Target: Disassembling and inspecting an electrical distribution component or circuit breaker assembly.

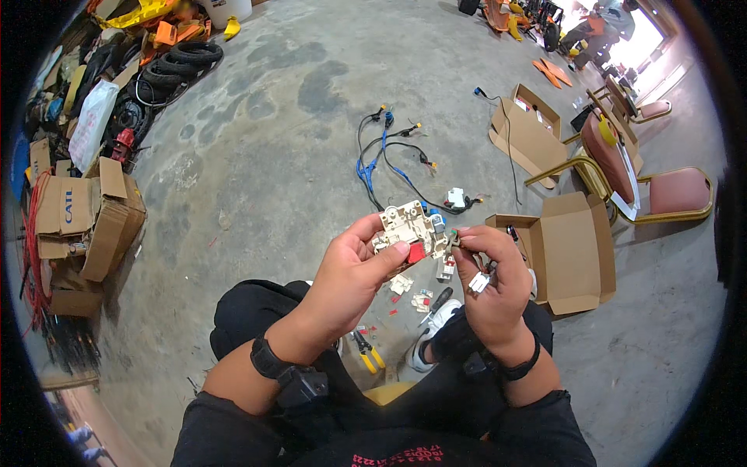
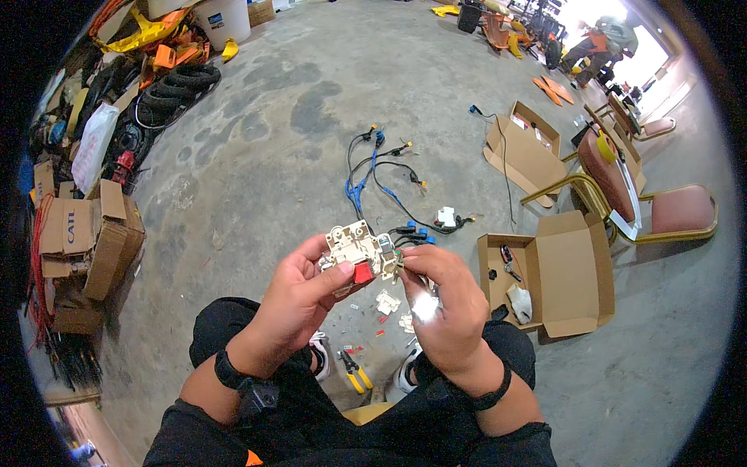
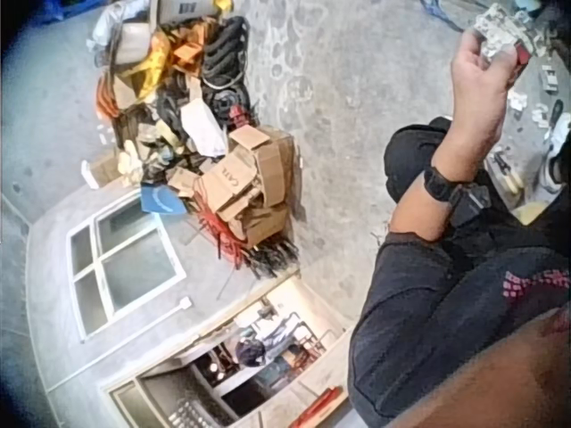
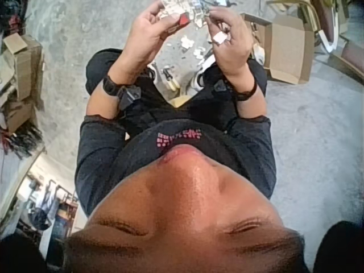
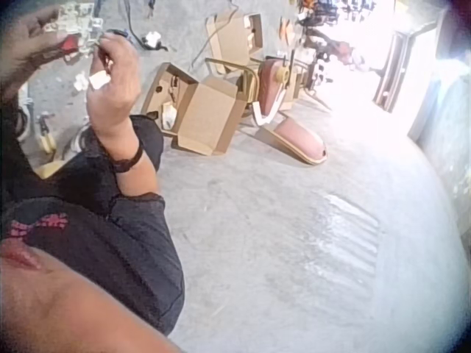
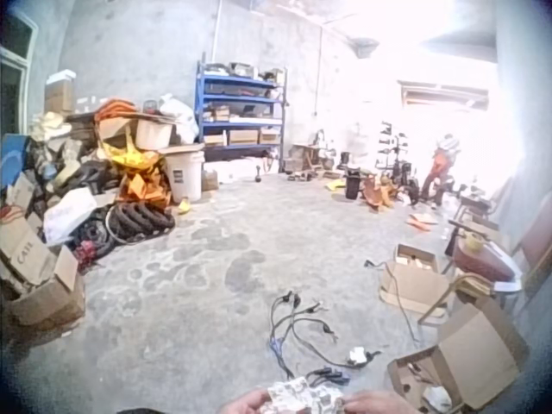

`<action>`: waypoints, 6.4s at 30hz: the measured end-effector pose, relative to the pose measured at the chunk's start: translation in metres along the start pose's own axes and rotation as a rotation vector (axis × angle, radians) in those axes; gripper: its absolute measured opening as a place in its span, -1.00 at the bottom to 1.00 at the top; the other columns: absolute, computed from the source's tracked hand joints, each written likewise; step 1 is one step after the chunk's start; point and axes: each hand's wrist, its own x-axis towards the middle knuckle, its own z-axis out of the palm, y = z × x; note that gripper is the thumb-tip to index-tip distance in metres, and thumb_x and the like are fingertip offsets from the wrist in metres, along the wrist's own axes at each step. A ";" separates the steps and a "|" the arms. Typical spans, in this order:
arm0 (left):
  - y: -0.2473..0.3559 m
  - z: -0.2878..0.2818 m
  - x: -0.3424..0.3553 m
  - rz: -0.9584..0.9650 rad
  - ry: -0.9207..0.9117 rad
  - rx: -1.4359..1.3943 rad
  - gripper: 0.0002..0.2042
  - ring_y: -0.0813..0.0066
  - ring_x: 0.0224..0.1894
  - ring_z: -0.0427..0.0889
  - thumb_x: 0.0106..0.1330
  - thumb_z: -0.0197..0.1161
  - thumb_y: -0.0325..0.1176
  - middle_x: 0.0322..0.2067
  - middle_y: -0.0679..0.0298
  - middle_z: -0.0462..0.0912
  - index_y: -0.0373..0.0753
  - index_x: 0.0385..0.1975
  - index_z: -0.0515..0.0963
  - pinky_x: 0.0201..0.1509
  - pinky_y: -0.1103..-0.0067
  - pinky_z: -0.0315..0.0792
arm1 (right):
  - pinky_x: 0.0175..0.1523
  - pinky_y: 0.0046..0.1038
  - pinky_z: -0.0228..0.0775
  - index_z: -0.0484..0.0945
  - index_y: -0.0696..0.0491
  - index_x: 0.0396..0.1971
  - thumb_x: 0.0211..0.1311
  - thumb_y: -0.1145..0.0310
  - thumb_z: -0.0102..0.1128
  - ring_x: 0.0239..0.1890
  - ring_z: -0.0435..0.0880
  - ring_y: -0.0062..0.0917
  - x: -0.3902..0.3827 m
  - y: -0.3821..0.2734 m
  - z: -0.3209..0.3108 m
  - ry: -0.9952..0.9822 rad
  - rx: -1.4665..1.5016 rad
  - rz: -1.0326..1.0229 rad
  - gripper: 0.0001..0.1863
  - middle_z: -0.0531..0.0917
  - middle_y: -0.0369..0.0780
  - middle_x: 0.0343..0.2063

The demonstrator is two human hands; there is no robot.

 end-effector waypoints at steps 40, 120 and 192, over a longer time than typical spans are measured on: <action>-0.002 0.003 -0.003 -0.006 -0.133 0.431 -0.54 0.59 0.02 0.60 0.38 0.25 -0.47 0.03 0.26 0.63 -0.39 0.27 0.39 0.13 0.59 0.49 | -0.16 -0.34 0.53 0.60 0.17 -0.23 -0.11 0.68 0.39 -0.24 0.68 -0.23 0.004 -0.005 0.003 -0.053 -0.191 -0.181 -0.66 0.72 -0.10 -0.23; -0.003 0.006 -0.003 -0.025 0.045 0.403 -0.73 0.53 -0.15 0.69 0.41 0.23 -0.43 -0.17 0.21 0.68 -0.42 0.03 0.49 -0.05 0.60 0.59 | -0.14 -0.29 0.50 0.56 0.21 -0.15 -0.02 0.62 0.34 -0.23 0.64 -0.21 0.003 -0.006 0.006 -0.106 -0.142 -0.214 -0.65 0.66 -0.09 -0.20; -0.002 0.002 0.001 -0.045 -0.128 0.397 -0.48 0.42 0.04 0.64 0.36 0.20 -0.59 0.10 0.11 0.57 -0.36 0.32 0.25 0.11 0.48 0.59 | -0.16 -0.31 0.52 0.59 0.17 -0.21 -0.07 0.66 0.39 -0.26 0.68 -0.21 -0.001 -0.011 0.005 -0.121 -0.137 -0.107 -0.66 0.68 -0.11 -0.27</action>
